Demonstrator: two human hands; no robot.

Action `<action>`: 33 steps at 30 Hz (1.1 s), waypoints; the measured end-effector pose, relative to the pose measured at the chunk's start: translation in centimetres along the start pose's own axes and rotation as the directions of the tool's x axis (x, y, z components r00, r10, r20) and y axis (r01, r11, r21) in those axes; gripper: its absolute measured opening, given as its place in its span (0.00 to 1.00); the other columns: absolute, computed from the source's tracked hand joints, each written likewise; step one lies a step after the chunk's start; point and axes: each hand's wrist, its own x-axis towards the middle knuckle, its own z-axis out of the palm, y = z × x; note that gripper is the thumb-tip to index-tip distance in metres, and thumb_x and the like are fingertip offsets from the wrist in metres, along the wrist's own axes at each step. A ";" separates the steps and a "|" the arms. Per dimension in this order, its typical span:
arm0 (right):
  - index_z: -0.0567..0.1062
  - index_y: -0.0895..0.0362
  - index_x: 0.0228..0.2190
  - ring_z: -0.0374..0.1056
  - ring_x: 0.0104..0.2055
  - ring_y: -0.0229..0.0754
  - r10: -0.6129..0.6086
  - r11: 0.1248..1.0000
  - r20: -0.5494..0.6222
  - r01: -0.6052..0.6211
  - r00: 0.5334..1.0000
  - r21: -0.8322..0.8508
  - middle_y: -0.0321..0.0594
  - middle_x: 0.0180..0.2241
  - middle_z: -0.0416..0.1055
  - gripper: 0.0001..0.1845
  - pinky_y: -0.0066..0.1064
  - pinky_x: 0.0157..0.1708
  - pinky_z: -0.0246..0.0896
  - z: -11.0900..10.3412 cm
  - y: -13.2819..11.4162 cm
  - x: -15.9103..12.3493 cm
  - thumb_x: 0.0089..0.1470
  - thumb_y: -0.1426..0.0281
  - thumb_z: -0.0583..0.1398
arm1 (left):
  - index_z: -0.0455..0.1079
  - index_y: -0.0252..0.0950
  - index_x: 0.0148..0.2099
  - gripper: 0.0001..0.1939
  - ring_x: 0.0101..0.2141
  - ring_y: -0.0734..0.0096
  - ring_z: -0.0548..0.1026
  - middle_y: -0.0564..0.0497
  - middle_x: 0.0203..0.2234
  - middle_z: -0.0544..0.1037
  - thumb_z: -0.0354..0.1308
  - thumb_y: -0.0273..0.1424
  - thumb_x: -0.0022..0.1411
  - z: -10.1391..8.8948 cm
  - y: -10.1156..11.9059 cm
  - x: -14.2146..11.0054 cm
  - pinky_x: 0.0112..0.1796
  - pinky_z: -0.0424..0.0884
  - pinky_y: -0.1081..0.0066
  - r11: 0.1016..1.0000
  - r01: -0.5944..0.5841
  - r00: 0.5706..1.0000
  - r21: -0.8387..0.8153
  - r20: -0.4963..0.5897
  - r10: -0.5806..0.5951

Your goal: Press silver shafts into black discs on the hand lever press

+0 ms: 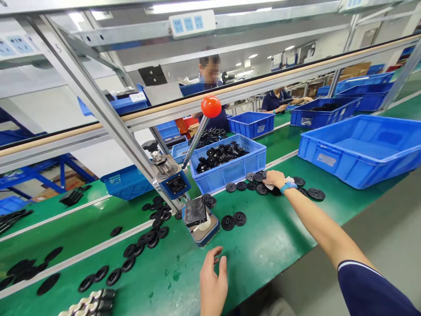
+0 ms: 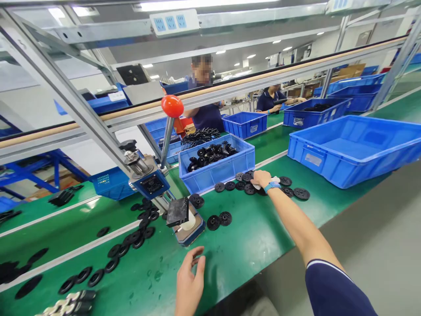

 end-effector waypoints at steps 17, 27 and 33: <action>0.61 0.56 0.68 0.75 0.56 0.55 -0.816 0.506 -0.090 0.781 0.571 0.366 0.50 0.61 0.72 0.43 0.40 0.53 0.71 6.6 -10.5 -24.1 0.54 0.64 0.65 | 0.78 0.33 0.54 0.40 0.54 0.42 0.77 0.34 0.51 0.82 0.65 0.61 0.54 1.0 0.3 -1.4 0.55 0.71 0.50 0.607 0.420 0.907 -0.675 0.304 -0.290; 0.77 0.55 0.52 0.79 0.43 0.48 -0.593 0.331 -0.303 0.569 0.746 0.753 0.45 0.45 0.81 0.22 0.36 0.43 0.74 11.4 -12.8 -27.9 0.60 0.58 0.65 | 0.81 0.32 0.46 0.28 0.42 0.54 0.82 0.42 0.38 0.85 0.63 0.54 0.62 -1.5 -1.6 -2.8 0.48 0.74 0.59 0.497 0.378 0.899 -0.781 0.181 -0.400; 0.75 0.58 0.42 0.74 0.41 0.46 -0.199 0.404 -0.330 0.384 0.923 0.830 0.46 0.39 0.76 0.18 0.37 0.40 0.70 11.1 -13.2 -25.8 0.71 0.60 0.50 | 0.79 0.29 0.44 0.35 0.28 0.62 0.79 0.40 0.30 0.83 0.59 0.60 0.61 -1.6 -0.8 -2.5 0.33 0.74 0.65 0.586 0.344 0.926 -0.734 0.161 -0.342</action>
